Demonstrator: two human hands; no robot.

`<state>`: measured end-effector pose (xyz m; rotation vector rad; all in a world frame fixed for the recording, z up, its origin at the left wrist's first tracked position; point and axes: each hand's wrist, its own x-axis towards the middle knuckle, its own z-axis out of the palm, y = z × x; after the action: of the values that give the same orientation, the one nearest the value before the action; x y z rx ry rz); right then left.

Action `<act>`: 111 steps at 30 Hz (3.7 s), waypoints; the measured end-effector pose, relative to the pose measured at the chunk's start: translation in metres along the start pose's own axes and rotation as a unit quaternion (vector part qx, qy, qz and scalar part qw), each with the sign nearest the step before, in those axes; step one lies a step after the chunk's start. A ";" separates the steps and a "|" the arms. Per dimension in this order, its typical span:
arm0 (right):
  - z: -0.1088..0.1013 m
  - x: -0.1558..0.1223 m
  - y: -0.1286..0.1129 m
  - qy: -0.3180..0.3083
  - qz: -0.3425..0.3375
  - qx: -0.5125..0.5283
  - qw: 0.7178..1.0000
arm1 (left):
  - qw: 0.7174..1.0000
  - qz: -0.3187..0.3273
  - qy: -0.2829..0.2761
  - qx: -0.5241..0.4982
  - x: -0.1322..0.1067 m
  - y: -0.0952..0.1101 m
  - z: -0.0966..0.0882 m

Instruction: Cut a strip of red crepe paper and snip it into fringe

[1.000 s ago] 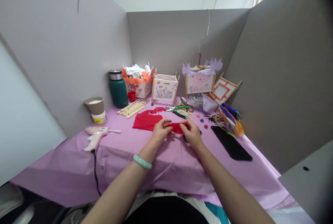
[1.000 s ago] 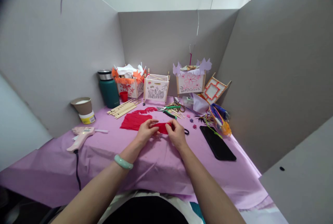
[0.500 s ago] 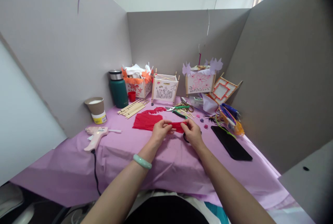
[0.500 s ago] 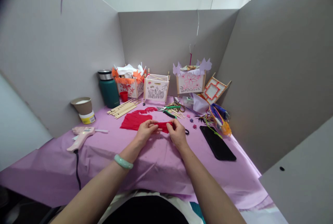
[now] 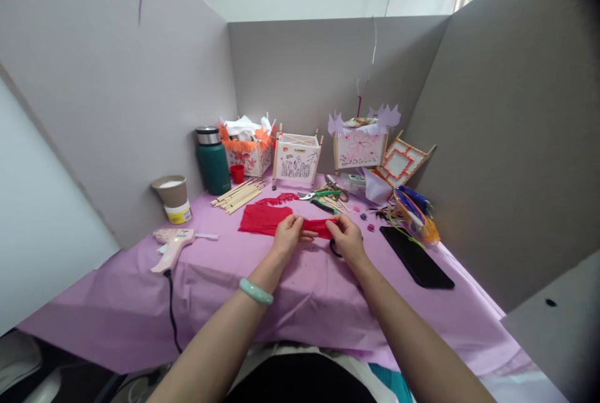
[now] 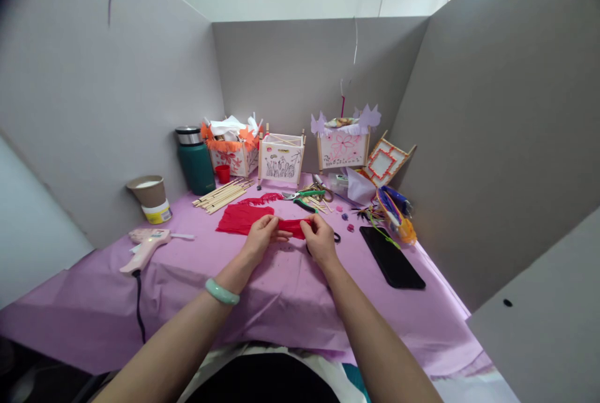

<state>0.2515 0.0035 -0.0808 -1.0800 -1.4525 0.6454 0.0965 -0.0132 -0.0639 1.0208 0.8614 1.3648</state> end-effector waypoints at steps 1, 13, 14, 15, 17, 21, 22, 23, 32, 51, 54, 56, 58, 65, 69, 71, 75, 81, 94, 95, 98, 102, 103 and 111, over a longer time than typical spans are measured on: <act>0.000 0.000 0.000 -0.001 0.000 0.002 1.000 | 1.000 -0.004 0.001 0.003 0.000 0.000 0.000; 0.000 -0.001 -0.002 -0.012 0.002 0.028 1.000 | 1.000 -0.015 -0.010 0.025 -0.001 -0.002 0.000; 0.000 -0.001 -0.004 -0.012 -0.001 0.028 1.000 | 0.999 -0.015 -0.011 0.027 -0.001 -0.002 0.000; 0.000 -0.002 -0.005 -0.011 -0.005 0.027 1.000 | 0.999 -0.016 -0.013 0.028 -0.001 -0.002 0.001; -0.001 -0.002 -0.009 -0.010 -0.010 0.022 1.000 | 0.999 -0.015 -0.013 0.029 -0.001 -0.001 0.001; -0.004 -0.002 -0.015 0.012 -0.012 0.009 1.000 | 0.999 -0.013 -0.009 0.028 -0.001 -0.001 0.000; -0.005 -0.001 -0.016 0.020 -0.010 0.011 1.000 | 1.000 -0.012 -0.007 0.028 -0.001 -0.002 0.000; -0.005 -0.001 -0.016 0.027 -0.007 0.014 1.000 | 1.000 -0.011 -0.004 0.029 -0.001 -0.002 0.000; 0.001 0.001 -0.004 -0.040 -0.004 0.026 0.999 | 1.000 -0.014 -0.007 0.026 -0.001 0.001 0.001; -0.001 -0.014 -0.024 -0.095 -0.133 -0.093 0.982 | 0.996 0.021 -0.081 0.044 -0.007 -0.002 0.006; 0.000 -0.014 -0.021 -0.095 -0.136 -0.101 0.981 | 0.997 0.007 -0.068 0.039 -0.006 -0.003 0.005; 0.000 -0.013 -0.019 -0.091 -0.140 -0.109 0.980 | 0.997 -0.002 -0.063 0.040 -0.006 -0.002 0.004; 0.000 -0.013 -0.017 -0.081 -0.141 -0.114 0.980 | 0.997 -0.010 -0.056 0.045 -0.006 -0.001 0.004; -0.001 -0.011 -0.018 -0.052 -0.127 -0.084 0.987 | 0.997 -0.013 -0.049 0.062 -0.006 0.001 0.003; 0.000 -0.011 -0.019 -0.060 -0.118 -0.068 0.989 | 0.996 0.003 -0.052 0.072 -0.005 -0.003 0.002; 0.000 -0.011 -0.019 -0.067 -0.113 -0.062 0.989 | 0.995 0.020 -0.060 0.083 -0.004 -0.005 0.001; 0.000 -0.010 -0.018 -0.061 -0.096 -0.038 0.993 | 0.990 0.037 -0.081 0.108 -0.003 -0.007 0.002; -0.001 -0.009 -0.018 -0.056 -0.077 -0.017 0.995 | 0.989 0.028 -0.082 0.122 -0.003 -0.007 0.002; -0.001 -0.007 -0.020 -0.084 -0.048 0.009 0.995 | 0.989 0.027 -0.066 0.128 -0.005 -0.004 0.003; -0.001 -0.007 -0.019 -0.081 -0.046 0.013 0.996 | 0.989 0.026 -0.066 0.129 -0.005 -0.004 0.003; -0.001 -0.006 -0.018 -0.076 -0.035 0.022 0.996 | 0.989 0.024 -0.059 0.132 -0.004 -0.006 0.002; 0.000 -0.006 -0.016 -0.096 -0.032 0.028 0.995 | 0.988 0.033 -0.059 0.141 -0.005 -0.005 0.002; 0.000 -0.006 -0.015 -0.098 -0.034 0.029 0.994 | 0.987 0.037 -0.062 0.142 -0.005 -0.004 0.002; 0.000 -0.004 -0.012 -0.083 -0.022 0.061 0.994 | 0.979 0.063 -0.002 0.195 -0.004 -0.003 0.001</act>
<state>0.2486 -0.0053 -0.0723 -0.9140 -1.5526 0.7972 0.0986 -0.0170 -0.0665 1.3994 1.1042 1.3243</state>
